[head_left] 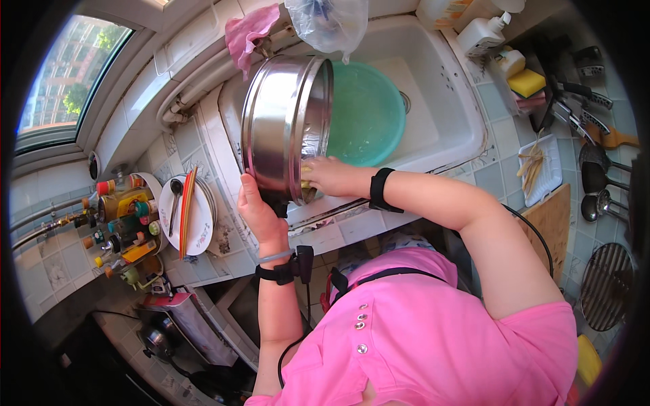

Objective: The recorder is washing a metal pot and steamer insert in a kitchen sink.

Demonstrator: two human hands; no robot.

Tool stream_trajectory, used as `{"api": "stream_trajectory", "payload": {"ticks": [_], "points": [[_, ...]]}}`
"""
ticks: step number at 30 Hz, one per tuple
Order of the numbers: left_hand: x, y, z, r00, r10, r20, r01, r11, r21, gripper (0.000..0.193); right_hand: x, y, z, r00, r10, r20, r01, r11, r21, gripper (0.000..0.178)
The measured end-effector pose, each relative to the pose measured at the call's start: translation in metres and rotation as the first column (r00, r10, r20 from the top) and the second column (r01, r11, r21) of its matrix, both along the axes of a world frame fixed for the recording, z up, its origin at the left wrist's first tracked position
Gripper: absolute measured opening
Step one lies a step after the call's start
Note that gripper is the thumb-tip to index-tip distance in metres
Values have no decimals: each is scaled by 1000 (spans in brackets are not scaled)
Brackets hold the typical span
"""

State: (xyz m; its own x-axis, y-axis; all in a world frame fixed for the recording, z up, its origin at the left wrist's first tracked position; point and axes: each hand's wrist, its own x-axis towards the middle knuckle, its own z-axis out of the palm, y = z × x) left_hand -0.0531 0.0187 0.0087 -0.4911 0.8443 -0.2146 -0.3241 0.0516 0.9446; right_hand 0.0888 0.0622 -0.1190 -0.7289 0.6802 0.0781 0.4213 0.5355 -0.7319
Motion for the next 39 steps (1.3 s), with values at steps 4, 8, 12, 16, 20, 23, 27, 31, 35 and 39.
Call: {"api": "stream_trajectory", "payload": {"ticks": [4,8,12,16,20,23,27,31,35,39], "points": [[4,-7,8,999,2,38,-1,1000,-19,36,12,50,-3,925,-74,373,-40,956,289,27],[13,-8,13,996,40,81,-41,999,10,34,18,76,0,909,-190,370,-17,872,490,23],[-10,-17,0,991,-98,89,94,994,53,36,-12,32,7,967,135,215,-130,991,-37,24],[1,-19,6,991,-15,136,11,1000,28,35,-6,21,7,960,55,275,-108,977,183,24],[14,-19,18,997,-18,77,16,999,31,35,8,57,13,843,-220,491,-49,877,478,23],[6,-15,19,996,-74,44,71,995,74,39,9,46,19,815,-235,530,-81,859,506,22],[3,-18,12,999,-33,9,33,999,33,40,-13,8,23,977,98,189,-89,994,-58,23],[15,-18,22,991,74,108,-79,996,42,41,18,37,13,951,-183,248,71,913,401,22],[-4,-21,7,996,-60,73,54,995,79,43,16,35,19,962,-109,248,48,969,241,23],[10,-13,7,999,-47,24,44,992,121,43,-20,0,-1,947,119,-300,-155,983,-99,26]]}}
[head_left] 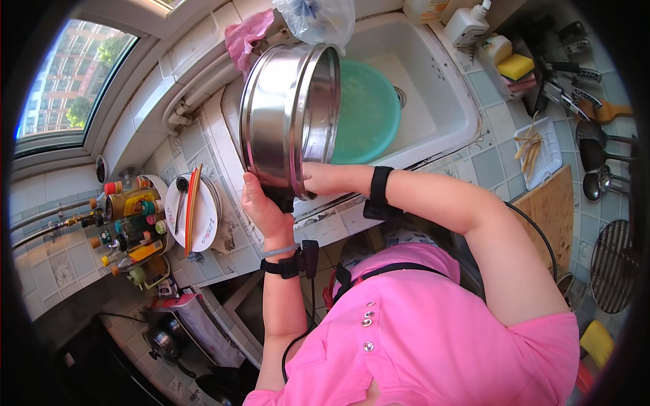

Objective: The recorder is washing a metal pot and steamer insert in a kitchen sink.

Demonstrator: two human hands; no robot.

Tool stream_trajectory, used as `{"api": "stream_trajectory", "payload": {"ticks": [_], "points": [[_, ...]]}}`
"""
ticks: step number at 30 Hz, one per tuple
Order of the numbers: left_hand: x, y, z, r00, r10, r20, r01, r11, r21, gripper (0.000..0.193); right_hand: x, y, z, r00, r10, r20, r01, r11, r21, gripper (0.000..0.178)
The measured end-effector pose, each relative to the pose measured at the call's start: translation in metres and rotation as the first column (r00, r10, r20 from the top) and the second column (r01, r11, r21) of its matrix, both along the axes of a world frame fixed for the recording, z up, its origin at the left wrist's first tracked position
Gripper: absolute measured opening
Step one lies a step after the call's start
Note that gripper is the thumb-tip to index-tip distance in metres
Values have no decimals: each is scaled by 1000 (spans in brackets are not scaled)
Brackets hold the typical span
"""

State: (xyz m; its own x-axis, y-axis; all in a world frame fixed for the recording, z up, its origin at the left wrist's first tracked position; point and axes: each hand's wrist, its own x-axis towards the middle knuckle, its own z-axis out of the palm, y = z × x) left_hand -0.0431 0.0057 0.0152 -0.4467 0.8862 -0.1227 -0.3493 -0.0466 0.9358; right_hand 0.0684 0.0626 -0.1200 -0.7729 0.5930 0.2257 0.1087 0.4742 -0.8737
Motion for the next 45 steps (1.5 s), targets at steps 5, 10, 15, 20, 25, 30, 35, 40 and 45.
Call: {"api": "stream_trajectory", "payload": {"ticks": [5,10,15,20,25,30,35,40,45], "points": [[-14,-9,4,998,-34,-45,34,999,-7,40,21,0,29,998,5,58,-3,999,-41,26],[5,-6,24,992,116,44,-113,990,-80,39,72,49,21,826,-430,365,124,770,626,26],[-14,0,30,997,-37,-73,35,999,-27,35,47,10,35,881,-116,458,-30,954,300,39],[-26,18,41,995,-57,86,66,993,-96,32,42,-15,47,939,-155,308,10,905,425,44],[-33,41,54,945,-311,100,320,943,-87,37,31,-28,54,906,-234,353,14,849,528,24],[-37,42,39,877,-479,29,480,876,-41,44,28,-47,58,902,-280,330,87,864,496,21],[-37,18,4,859,-436,-269,410,900,-149,57,16,-35,89,919,-334,212,281,928,246,20],[-16,27,-10,639,-257,-725,252,961,-118,98,-4,-24,78,947,-313,65,317,946,-64,16],[-25,23,-17,604,-203,-771,148,979,-142,97,13,-9,65,894,41,447,-3,996,-85,23]]}}
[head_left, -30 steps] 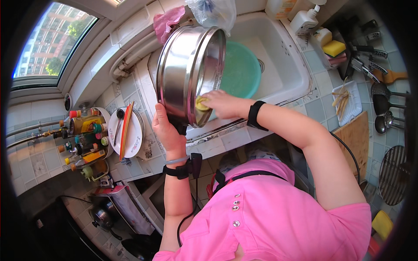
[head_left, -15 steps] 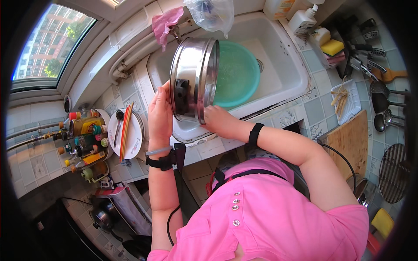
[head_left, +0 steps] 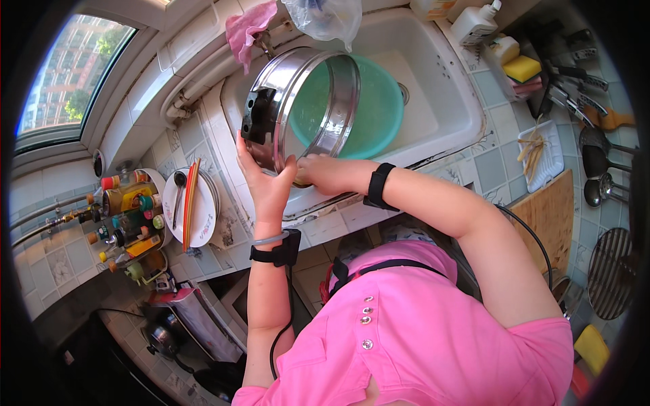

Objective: The recorder is washing a metal pot and steamer insert in a kitchen sink.

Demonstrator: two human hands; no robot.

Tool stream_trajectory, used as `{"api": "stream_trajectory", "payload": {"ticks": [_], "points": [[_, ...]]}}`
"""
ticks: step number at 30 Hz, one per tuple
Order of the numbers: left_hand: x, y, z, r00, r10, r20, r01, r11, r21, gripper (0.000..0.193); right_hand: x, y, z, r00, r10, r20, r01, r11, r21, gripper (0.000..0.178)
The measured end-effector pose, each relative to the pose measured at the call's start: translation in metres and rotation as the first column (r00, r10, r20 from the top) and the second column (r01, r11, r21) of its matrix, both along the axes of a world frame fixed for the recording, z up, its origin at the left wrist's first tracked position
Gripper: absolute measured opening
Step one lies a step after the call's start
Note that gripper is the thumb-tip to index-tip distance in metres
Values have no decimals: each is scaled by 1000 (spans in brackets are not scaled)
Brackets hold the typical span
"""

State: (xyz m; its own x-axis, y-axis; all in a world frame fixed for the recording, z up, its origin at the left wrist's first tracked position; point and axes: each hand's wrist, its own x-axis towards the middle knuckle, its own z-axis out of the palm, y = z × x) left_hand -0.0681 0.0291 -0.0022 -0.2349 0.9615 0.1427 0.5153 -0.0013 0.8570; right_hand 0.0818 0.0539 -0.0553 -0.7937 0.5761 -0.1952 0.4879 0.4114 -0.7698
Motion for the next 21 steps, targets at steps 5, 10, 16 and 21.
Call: {"api": "stream_trajectory", "payload": {"ticks": [5,10,16,21], "points": [[4,-5,5,999,-44,12,45,998,-46,92,43,42,-61,989,-100,108,93,993,66,27],[10,5,-14,998,-23,59,23,1000,-1,96,87,80,-90,921,-361,147,358,932,47,25],[17,9,-23,998,-41,-44,41,999,0,99,86,90,-97,877,-315,362,243,942,230,26],[11,12,-30,998,-4,-65,6,1000,24,101,82,86,-94,852,-354,386,248,922,298,32]]}}
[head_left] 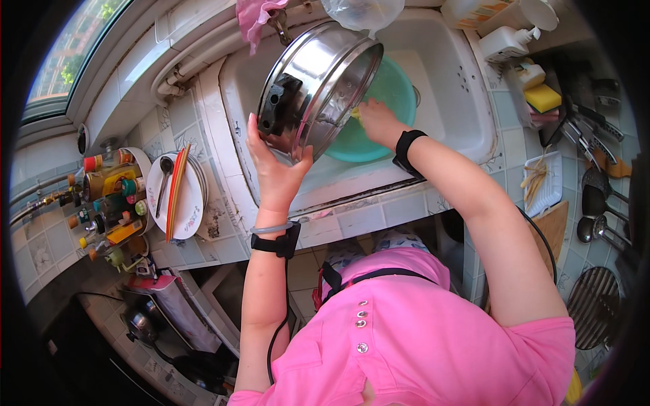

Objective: The recorder is washing a metal pot and steamer insert in a kitchen sink.

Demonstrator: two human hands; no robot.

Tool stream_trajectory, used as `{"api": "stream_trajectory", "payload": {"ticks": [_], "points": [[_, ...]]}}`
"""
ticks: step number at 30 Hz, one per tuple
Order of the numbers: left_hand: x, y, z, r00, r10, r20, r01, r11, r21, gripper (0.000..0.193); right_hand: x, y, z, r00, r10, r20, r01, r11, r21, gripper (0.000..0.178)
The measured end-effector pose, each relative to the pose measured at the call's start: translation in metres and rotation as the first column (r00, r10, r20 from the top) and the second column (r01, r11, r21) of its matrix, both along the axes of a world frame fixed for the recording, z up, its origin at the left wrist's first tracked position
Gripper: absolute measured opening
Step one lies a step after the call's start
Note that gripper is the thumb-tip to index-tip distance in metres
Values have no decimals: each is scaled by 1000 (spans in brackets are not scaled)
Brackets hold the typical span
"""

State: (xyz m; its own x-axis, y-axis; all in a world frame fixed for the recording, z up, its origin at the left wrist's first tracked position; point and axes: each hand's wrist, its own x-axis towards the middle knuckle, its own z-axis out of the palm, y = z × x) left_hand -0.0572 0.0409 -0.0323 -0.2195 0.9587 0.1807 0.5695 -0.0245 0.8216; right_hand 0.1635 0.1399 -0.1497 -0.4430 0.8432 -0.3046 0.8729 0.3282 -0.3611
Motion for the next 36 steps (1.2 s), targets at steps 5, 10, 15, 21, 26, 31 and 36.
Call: {"api": "stream_trajectory", "payload": {"ticks": [5,10,15,21,26,31,36], "points": [[7,6,4,999,-33,24,33,999,-2,105,13,23,-17,940,298,169,-205,884,-419,30],[-1,0,-10,999,-17,32,18,999,-29,106,-13,20,22,988,151,16,-119,837,-535,24],[9,-5,-3,995,18,99,-9,996,-86,105,-57,-32,6,791,240,-562,-216,970,111,22],[6,-15,4,999,-23,49,27,996,-81,101,-64,23,-52,973,225,-57,-213,964,156,22],[13,-24,2,999,-32,40,35,997,-67,101,-77,11,-83,912,213,-350,-191,977,98,17],[3,-27,-6,998,10,68,-6,998,-66,102,-75,8,-58,889,248,-385,-243,968,61,15],[8,-32,-16,989,-4,151,19,995,-94,102,-70,17,-53,937,247,-246,-243,969,47,16]]}}
